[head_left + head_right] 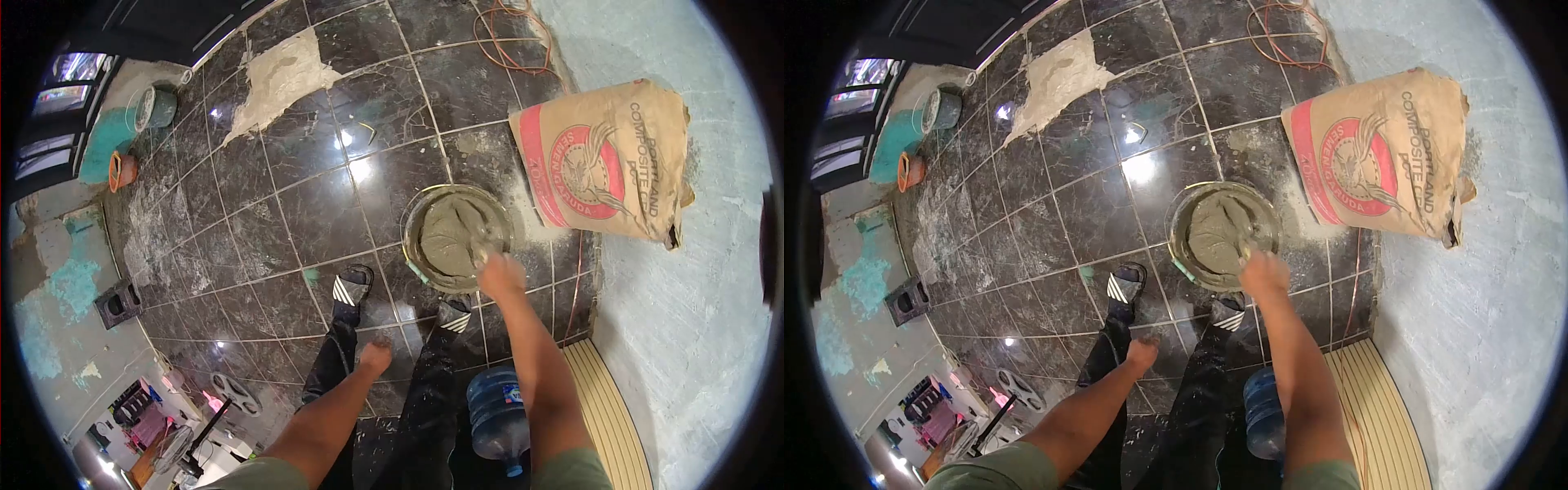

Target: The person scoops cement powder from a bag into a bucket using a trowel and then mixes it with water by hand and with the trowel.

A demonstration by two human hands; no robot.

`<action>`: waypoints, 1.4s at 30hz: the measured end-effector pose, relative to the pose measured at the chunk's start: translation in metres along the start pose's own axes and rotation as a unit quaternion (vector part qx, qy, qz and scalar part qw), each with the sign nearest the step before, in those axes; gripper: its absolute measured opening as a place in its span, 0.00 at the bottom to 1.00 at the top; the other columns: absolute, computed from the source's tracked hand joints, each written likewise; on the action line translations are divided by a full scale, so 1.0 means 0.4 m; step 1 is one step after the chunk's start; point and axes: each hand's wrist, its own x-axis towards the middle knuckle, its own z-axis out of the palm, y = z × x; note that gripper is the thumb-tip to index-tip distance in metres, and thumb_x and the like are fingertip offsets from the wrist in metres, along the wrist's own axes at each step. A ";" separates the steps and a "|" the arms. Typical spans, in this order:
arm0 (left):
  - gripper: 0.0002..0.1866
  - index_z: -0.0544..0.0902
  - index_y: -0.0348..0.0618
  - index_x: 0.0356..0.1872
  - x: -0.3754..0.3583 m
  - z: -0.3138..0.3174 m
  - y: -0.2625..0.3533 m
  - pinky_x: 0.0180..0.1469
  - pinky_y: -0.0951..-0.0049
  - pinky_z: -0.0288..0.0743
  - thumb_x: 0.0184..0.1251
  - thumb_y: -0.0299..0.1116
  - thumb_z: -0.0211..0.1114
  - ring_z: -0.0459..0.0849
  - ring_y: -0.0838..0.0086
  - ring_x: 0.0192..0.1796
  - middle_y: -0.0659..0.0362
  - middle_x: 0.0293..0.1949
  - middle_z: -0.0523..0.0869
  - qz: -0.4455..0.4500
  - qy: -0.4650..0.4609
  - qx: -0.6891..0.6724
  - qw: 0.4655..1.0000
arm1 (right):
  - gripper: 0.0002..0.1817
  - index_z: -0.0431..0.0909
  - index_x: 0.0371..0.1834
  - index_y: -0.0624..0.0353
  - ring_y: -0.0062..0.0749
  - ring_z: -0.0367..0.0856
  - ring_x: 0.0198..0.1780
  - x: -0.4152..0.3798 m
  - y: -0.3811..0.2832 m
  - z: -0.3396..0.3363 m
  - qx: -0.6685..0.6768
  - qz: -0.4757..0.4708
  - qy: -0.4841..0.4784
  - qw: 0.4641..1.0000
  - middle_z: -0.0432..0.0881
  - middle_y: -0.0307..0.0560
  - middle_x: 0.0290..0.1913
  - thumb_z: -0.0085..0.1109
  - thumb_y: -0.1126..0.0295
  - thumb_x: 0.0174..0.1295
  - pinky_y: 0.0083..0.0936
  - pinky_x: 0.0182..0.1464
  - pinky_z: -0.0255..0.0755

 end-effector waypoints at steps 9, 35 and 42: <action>0.15 0.88 0.38 0.48 0.002 0.043 -0.060 0.57 0.57 0.83 0.63 0.26 0.57 0.89 0.54 0.52 0.47 0.50 0.90 0.041 0.109 -0.107 0.987 | 0.23 0.83 0.58 0.53 0.57 0.86 0.55 -0.060 0.003 0.020 -0.009 -0.016 -0.141 0.990 0.88 0.58 0.53 0.68 0.57 0.61 0.49 0.59 0.79; 0.18 0.86 0.39 0.53 -0.073 0.162 -0.161 0.65 0.63 0.78 0.62 0.34 0.67 0.85 0.57 0.59 0.50 0.54 0.89 0.043 0.128 -0.049 0.990 | 0.19 0.80 0.54 0.63 0.26 0.75 0.24 -0.045 0.112 0.024 0.360 0.128 -0.264 0.886 0.78 0.41 0.28 0.68 0.76 0.58 0.28 0.23 0.69; 0.15 0.85 0.40 0.54 -0.117 0.065 -0.130 0.57 0.61 0.80 0.75 0.36 0.60 0.88 0.53 0.53 0.48 0.49 0.90 -0.305 0.025 -0.557 0.772 | 0.23 0.81 0.60 0.68 0.19 0.72 0.21 -0.241 0.104 0.050 0.554 0.124 -0.172 0.805 0.77 0.37 0.27 0.66 0.76 0.59 0.20 0.22 0.68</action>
